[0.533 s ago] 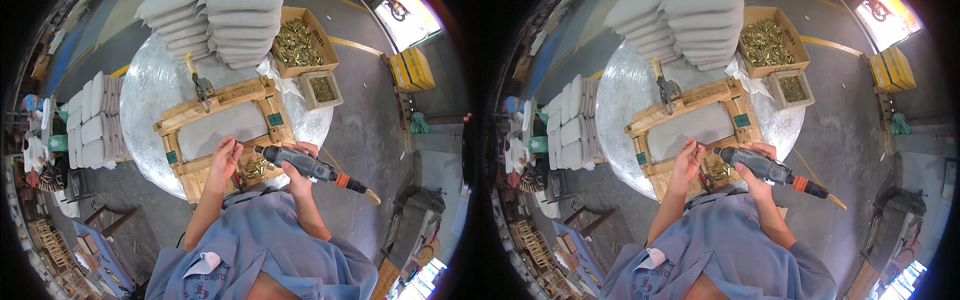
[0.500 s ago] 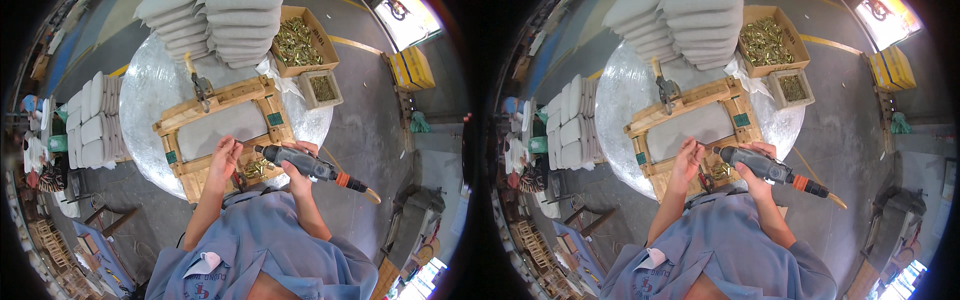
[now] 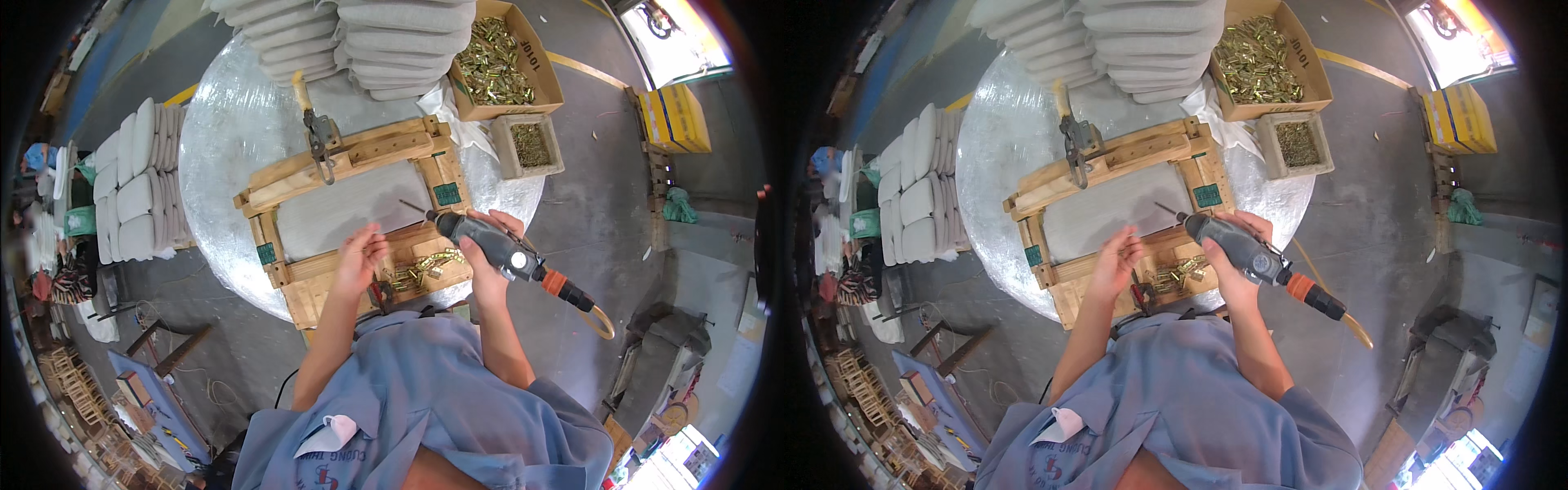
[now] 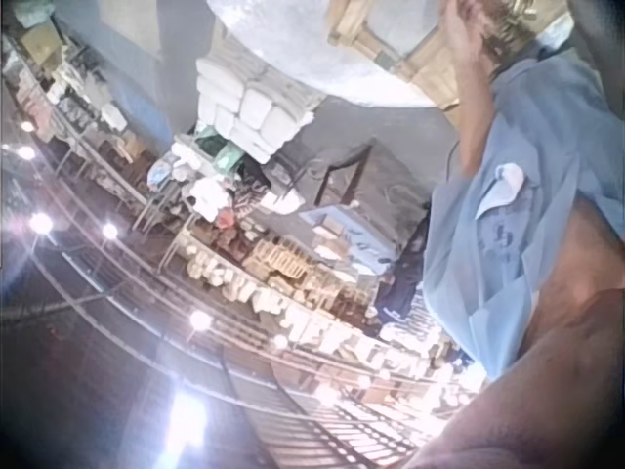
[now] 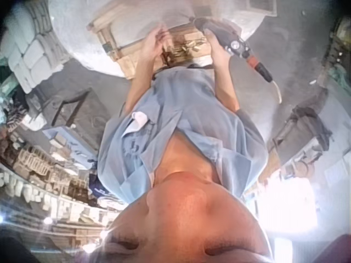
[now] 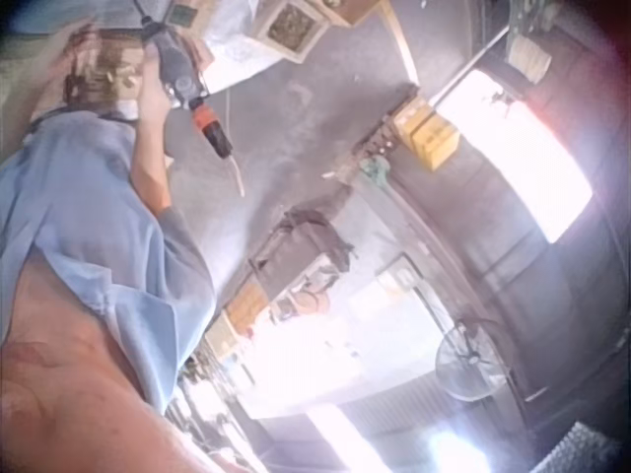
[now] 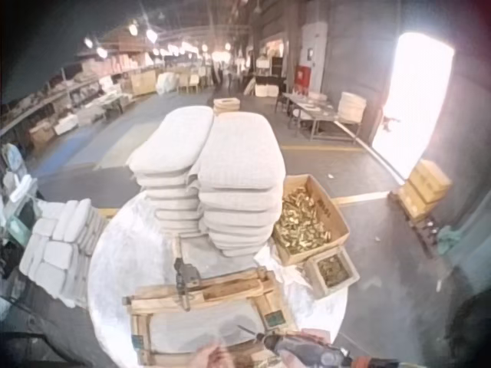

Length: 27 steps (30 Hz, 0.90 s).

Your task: The person uses a pneumatic drill to fasten screws into a wooden frame holding a cushion cover. They repeatedly load screws, drill them in, remove the finished cushion, and place it on a stack. The person then places a new cushion cover into the frame and repeats the process.

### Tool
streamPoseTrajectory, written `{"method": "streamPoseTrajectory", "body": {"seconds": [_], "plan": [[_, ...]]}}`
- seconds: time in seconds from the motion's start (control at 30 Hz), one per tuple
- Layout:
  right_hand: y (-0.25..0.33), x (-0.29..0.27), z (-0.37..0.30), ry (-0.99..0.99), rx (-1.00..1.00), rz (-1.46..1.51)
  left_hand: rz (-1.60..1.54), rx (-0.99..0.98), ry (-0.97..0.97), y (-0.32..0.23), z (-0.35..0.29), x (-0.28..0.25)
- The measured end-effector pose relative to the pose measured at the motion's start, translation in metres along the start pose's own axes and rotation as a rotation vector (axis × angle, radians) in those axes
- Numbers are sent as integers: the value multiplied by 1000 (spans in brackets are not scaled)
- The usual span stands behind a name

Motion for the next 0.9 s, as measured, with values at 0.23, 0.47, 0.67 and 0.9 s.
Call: {"method": "streamPoseTrajectory", "body": {"seconds": [0.23, 0.47, 0.67, 0.9], "plan": [[-18, 3, 56, -25, -20, -146, 136, 150, -131, -54, 19, -64], [-34, 13, 82, 3, -52, -226, 112, 95, -144, -54, 14, -62], [-42, 14, 87, 8, -33, -248, 137, 73, -154, -51, 16, -65], [-46, 10, 88, -15, 41, -215, 163, 69, -141, -52, 14, -62]]}}
Point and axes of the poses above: each hand's wrist, its own z-axis towards the middle knuckle, its own x-axis out of the palm, y = z × x, the point moved 8 cm from there along z, towards the middle knuckle, and after that the axes turned 6 degrees about y, right-handed, at the moved point
